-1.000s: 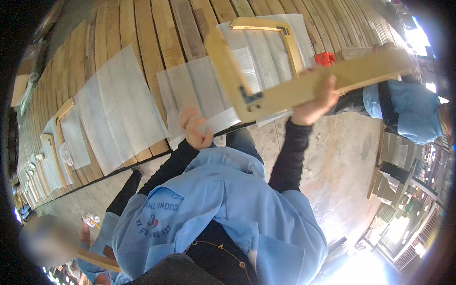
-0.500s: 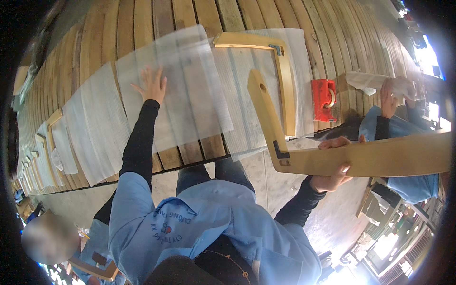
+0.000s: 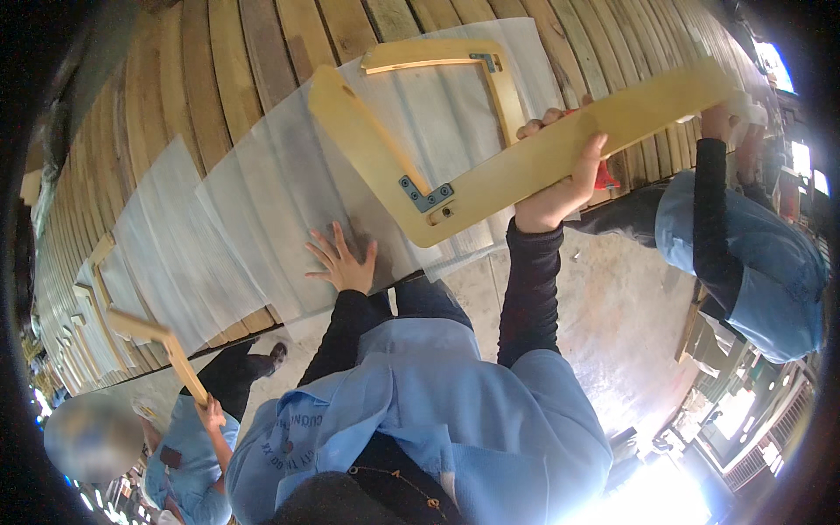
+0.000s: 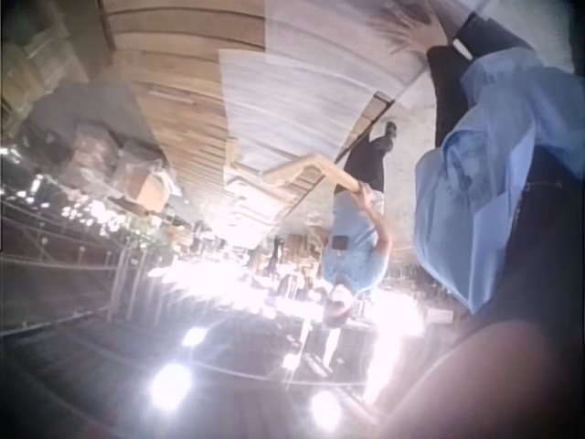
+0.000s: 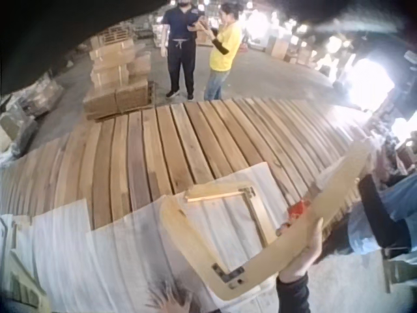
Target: The person wraps wooden chair leg frames in bubble wrap and secures them with tape. The person places each frame on a sheet of bubble wrap, folds the wrap around it, and uses a tape dispenser to seal the package. The wrapped frames are set aside on the table.
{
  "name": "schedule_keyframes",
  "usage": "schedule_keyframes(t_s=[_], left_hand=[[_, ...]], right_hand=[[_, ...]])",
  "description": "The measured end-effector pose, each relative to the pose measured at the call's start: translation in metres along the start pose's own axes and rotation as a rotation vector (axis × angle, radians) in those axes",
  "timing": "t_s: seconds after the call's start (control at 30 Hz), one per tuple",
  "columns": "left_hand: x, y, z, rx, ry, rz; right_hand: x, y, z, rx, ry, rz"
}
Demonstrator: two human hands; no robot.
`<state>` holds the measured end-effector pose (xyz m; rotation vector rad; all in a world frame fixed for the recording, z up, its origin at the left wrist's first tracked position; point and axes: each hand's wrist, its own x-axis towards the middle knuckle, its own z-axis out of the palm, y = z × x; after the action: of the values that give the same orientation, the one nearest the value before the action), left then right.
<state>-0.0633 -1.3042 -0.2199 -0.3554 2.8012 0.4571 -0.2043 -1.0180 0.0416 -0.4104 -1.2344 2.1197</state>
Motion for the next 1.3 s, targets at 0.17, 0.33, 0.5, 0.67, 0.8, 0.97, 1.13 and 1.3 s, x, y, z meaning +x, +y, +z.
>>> schedule_keyframes(t_s=[0.17, 0.33, 0.5, 0.67, 0.8, 0.97, 1.13, 1.3], left_hand=[[-0.023, -0.007, -0.018, 0.137, -0.274, 0.040], [-0.028, -0.003, -0.038, -0.056, -0.368, -0.033], [0.009, 0.001, -0.110, -0.542, 0.407, 0.384], [0.076, 0.038, -0.153, -1.454, 0.202, 0.312], [0.105, 0.029, -0.179, -1.858, 0.229, 0.029], [0.140, 0.001, -0.243, -1.770, 0.003, -0.129], [0.168, -0.029, -0.257, -1.630, -0.135, -0.058], [0.137, -0.044, -0.239, -1.318, 0.142, 0.085]], right_hand=[[-0.005, 0.020, 0.037, 0.218, -0.163, 0.225], [-0.015, 0.033, 0.076, 0.617, -0.360, 0.377], [-0.028, 0.015, 0.138, 0.088, -0.267, 0.280], [-0.034, 0.051, 0.184, 0.025, -0.277, 0.322], [-0.017, 0.078, 0.219, -0.268, -0.479, 0.287], [-0.002, 0.117, 0.207, -0.325, -0.363, 0.292], [0.004, 0.127, 0.172, -0.370, -0.613, 0.413], [-0.031, 0.110, 0.123, -0.050, -0.275, 0.492]])
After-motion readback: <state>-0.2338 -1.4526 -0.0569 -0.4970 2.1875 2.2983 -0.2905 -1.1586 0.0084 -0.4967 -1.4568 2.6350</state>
